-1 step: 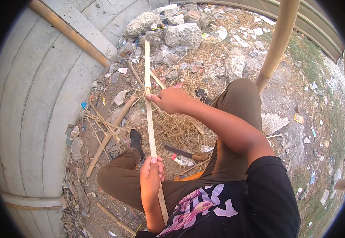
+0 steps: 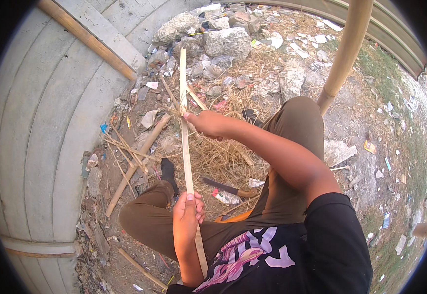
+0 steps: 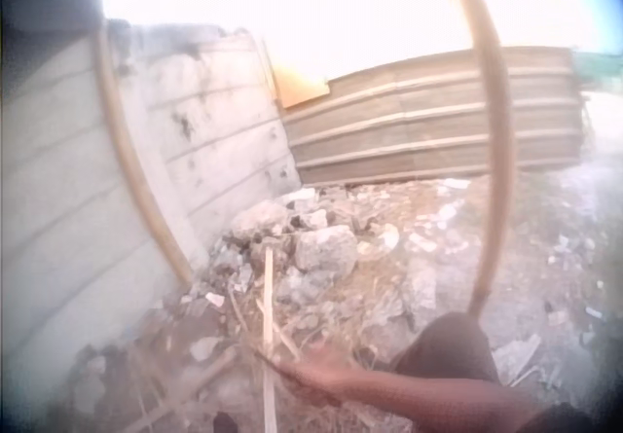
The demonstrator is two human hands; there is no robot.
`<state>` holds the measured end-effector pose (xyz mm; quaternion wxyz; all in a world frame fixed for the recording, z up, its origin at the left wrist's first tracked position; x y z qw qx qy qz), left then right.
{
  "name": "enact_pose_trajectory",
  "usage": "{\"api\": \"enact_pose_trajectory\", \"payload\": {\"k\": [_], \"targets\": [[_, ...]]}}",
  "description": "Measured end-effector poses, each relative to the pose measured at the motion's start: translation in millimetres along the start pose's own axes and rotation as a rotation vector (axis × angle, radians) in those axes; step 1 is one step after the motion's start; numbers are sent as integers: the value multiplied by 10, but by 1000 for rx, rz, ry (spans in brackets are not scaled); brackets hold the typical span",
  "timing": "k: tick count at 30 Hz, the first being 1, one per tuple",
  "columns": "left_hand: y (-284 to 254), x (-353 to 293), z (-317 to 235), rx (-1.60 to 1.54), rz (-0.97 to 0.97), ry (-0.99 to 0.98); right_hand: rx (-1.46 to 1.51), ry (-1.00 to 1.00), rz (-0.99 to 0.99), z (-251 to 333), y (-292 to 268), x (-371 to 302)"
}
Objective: The person sits on the ground and uses a blue utility knife to shave and smooth a long, thin bamboo strip. They repeatedly scrape the knife along the strip's length, occasionally rotating it to work on different sides and inspecting the surface.
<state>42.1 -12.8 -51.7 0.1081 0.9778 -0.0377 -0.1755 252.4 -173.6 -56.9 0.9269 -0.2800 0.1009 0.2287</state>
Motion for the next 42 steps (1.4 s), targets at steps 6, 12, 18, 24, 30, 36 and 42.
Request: {"api": "enact_pose_trajectory", "payload": {"k": [6, 12, 18, 24, 30, 36, 42], "targets": [[-110, 65, -145, -213, 28, 58, 1022, -93, 644, 431, 416, -509], [-191, 91, -423, -315, 31, 99, -318, -26, -14, -29, 236, -201], [-179, 72, -378, -228, -2, 104, -983, 73, 27, -820, 619, 136], [-143, 35, -259, -329, 50, -15, -1379, 185, 257, -1542, 1233, 360], [-114, 84, -249, -245, 26, 34, -1073, 593, 737, -2371, 2673, 65], [-208, 42, -120, -293, 47, -16, -1054, 536, 519, -2711, 2790, -122], [-26, 173, -363, -356, 113, 28, -706, 536, 412, -2673, 2728, -125]]}}
Point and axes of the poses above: each hand's wrist, its own x-axis towards the middle knuckle, its own y-axis out of the palm, z = x × y, the point moved 8 cm from there along x, towards the middle knuckle, and after that the axes turned 9 degrees about -x, right-handed, at the moved point
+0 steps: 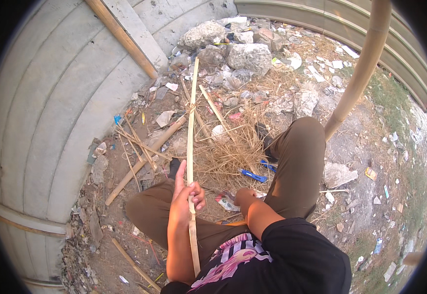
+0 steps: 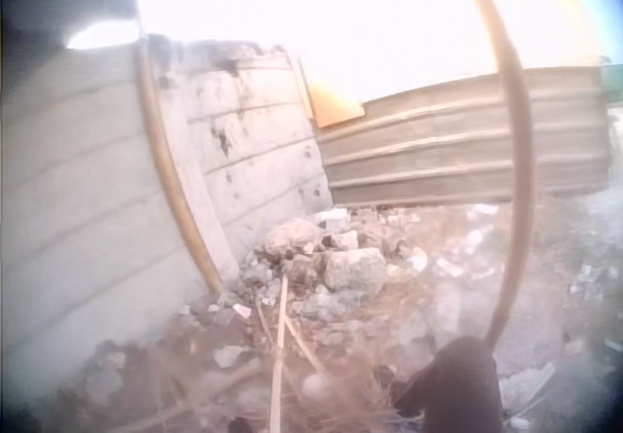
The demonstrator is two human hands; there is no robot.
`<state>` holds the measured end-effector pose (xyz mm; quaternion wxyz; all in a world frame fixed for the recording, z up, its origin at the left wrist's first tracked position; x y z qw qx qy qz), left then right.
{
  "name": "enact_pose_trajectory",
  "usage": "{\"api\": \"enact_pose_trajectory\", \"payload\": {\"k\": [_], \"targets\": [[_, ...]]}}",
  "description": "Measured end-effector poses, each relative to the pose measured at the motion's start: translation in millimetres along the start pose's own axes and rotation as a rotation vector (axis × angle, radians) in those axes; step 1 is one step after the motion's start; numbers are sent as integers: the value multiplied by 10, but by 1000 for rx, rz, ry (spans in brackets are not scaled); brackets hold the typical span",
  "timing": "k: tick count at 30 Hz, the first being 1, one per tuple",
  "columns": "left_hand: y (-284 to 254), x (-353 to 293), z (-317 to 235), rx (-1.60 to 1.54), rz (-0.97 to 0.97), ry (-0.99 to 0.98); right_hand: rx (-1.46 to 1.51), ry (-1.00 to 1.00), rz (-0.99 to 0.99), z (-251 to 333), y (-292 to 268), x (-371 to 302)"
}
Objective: The person sits on the ground and uses a blue utility knife to shave and smooth a long, thin bamboo strip. They repeatedly scrape the knife along the strip's length, occasionally rotating it to work on different sides and inspecting the surface.
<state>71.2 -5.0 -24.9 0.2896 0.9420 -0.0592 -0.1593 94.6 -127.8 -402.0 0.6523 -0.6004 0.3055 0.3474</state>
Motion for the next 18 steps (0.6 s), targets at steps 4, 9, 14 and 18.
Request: {"api": "enact_pose_trajectory", "payload": {"k": [4, 9, 14, 18], "targets": [[111, 107, -363, 1, 160, -92, 239, -141, -71, 283, -548, -549], [196, 108, -1359, -193, 429, -9, -30, -284, -56, 381, -1435, -921], [579, 109, -2164, -103, 603, 176, -407, -202, -17, -36, -2014, -1487], [371, 103, -2652, 195, 603, 409, -290, -179, -134, -271, -2335, -2404]]}}
Point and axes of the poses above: each hand's wrist, its own x-axis towards the middle knuckle, its own y-axis out of the palm, z = x × y, the point moved 8 cm from there along x, towards the middle knuckle, and after that the axes turned 9 degrees about -x, right-handed, at the moved point
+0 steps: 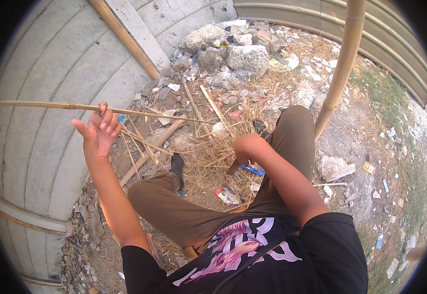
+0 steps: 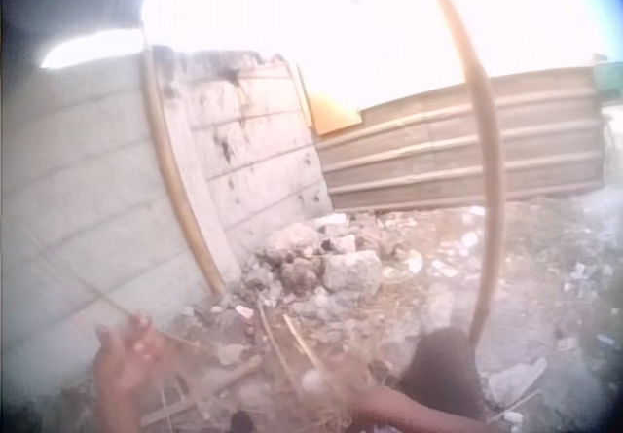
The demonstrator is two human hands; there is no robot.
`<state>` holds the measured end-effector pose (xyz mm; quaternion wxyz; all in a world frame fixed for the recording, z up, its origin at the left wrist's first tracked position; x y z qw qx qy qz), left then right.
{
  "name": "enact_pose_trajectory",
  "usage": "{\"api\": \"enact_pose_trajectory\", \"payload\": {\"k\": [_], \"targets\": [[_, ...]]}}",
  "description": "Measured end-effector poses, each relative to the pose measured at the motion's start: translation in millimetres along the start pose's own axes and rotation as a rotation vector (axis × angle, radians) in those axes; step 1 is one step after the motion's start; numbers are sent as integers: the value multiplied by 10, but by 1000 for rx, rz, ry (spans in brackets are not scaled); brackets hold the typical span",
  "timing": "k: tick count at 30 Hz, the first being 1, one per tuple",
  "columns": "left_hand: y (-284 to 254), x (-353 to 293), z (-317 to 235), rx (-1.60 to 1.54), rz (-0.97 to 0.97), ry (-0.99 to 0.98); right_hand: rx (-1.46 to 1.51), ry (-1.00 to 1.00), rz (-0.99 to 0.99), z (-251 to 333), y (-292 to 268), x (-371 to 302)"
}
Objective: The person sits on the ground and uses a blue utility knife to shave and smooth a long, thin bamboo strip. They repeatedly scrape the knife along the strip's length, occasionally rotating it to work on different sides and inspecting the surface.
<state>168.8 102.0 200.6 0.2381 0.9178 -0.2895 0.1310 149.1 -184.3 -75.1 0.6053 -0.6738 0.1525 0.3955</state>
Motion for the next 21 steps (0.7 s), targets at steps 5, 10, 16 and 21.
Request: {"api": "enact_pose_trajectory", "payload": {"k": [5, 10, 16, 21], "targets": [[48, 243, 20, 502, -257, -170, 625, -106, -229, -365, 109, -205], [-133, 224, -66, 1120, -407, -242, 988, -185, -269, -297, -46, -291], [-438, 142, 236, 1179, -369, 20, 1109, -77, -435, -249, -28, -37], [-483, 169, 2387, 871, -216, -200, 1276, -15, -548, -197, 68, 504]]}}
Point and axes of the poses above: each hand's wrist, its own x-axis towards the middle knuckle, its own y-axis out of the palm, z = x × y, the point moved 8 cm from there along x, towards the middle knuckle, and after that the axes turned 9 degrees about -x, right-handed, at the moved point
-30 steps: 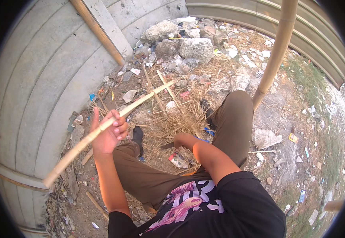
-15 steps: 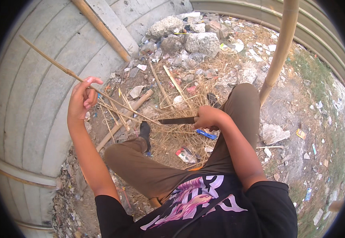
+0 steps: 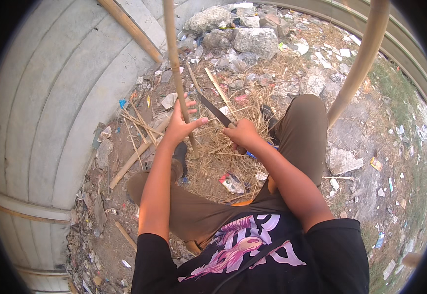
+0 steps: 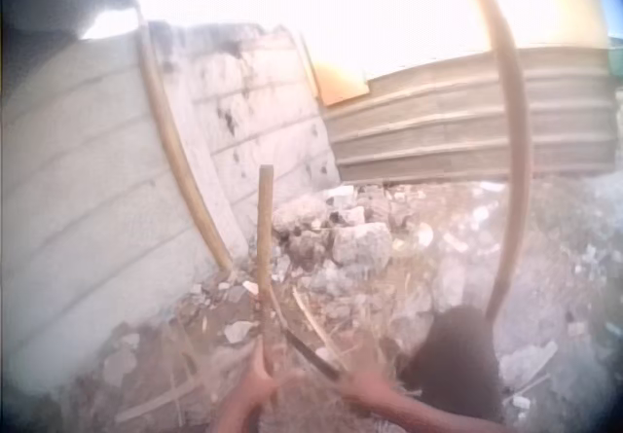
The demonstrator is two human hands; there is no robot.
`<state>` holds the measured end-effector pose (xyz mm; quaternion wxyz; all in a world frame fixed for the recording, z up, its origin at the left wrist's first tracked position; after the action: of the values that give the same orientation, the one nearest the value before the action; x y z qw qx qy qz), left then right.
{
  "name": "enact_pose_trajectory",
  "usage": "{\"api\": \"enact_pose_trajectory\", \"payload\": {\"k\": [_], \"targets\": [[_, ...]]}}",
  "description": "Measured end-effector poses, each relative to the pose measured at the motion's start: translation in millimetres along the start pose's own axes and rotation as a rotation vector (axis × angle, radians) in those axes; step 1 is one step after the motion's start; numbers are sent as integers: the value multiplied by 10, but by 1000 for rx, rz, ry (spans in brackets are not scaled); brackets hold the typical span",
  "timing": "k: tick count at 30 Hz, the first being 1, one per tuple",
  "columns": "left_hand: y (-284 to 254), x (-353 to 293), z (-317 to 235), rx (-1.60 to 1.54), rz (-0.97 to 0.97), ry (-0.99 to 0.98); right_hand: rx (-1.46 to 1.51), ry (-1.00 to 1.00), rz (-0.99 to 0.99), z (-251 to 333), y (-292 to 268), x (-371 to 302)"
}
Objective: The person sits on the ground and uses a blue utility knife to shave and smooth a long, thin bamboo strip. They repeatedly scrape the knife along the strip's length, occasionally rotating it to work on different sides and inspecting the surface.
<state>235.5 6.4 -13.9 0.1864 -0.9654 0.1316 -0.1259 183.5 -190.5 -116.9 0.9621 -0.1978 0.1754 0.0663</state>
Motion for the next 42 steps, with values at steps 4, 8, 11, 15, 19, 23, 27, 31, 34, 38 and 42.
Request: {"api": "enact_pose_trajectory", "payload": {"k": [4, 8, 11, 15, 19, 23, 27, 31, 34, 38, 42], "targets": [[320, 150, 408, 48, 148, -125, -127, -25, -38, 160, 37, 37], [137, 227, 327, -204, -84, 14, -142, -23, -73, 191, 3, -129], [-132, 230, 215, -368, -236, 83, -124, -11, -61, 222, 16, -232], [-539, 125, 249, -624, -351, 92, -137, -22, -46, 220, 69, -263], [-815, -39, 71, -459, -474, 133, -112, 0, -8, 212, 152, -311], [-1010, -134, -45, -272, -561, 129, -119, -103, -75, 116, 190, -234], [-1033, -220, -193, -229, -499, 124, -61, -79, -52, 204, 181, -326], [-985, -334, -564, -276, -464, 205, 18, -53, -38, 269, 128, -403], [-986, -431, -661, -125, -503, 136, 44, -39, -44, 259, 101, -402], [-1122, -425, -508, -251, -626, 269, -64, -130, -97, 319, 83, -418], [-1089, -375, -569, -490, -631, 306, -191, -356, -175, 471, 113, -582]]}}
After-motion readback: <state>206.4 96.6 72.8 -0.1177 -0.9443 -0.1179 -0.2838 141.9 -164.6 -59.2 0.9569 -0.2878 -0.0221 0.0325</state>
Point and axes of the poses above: each hand's wrist, its own x-axis towards the middle knuckle, its own y-axis out of the palm, z = x × y, the point moved 8 cm from there along x, towards the middle knuckle, and after that the axes turned 9 degrees about -x, right-handed, at the moved point
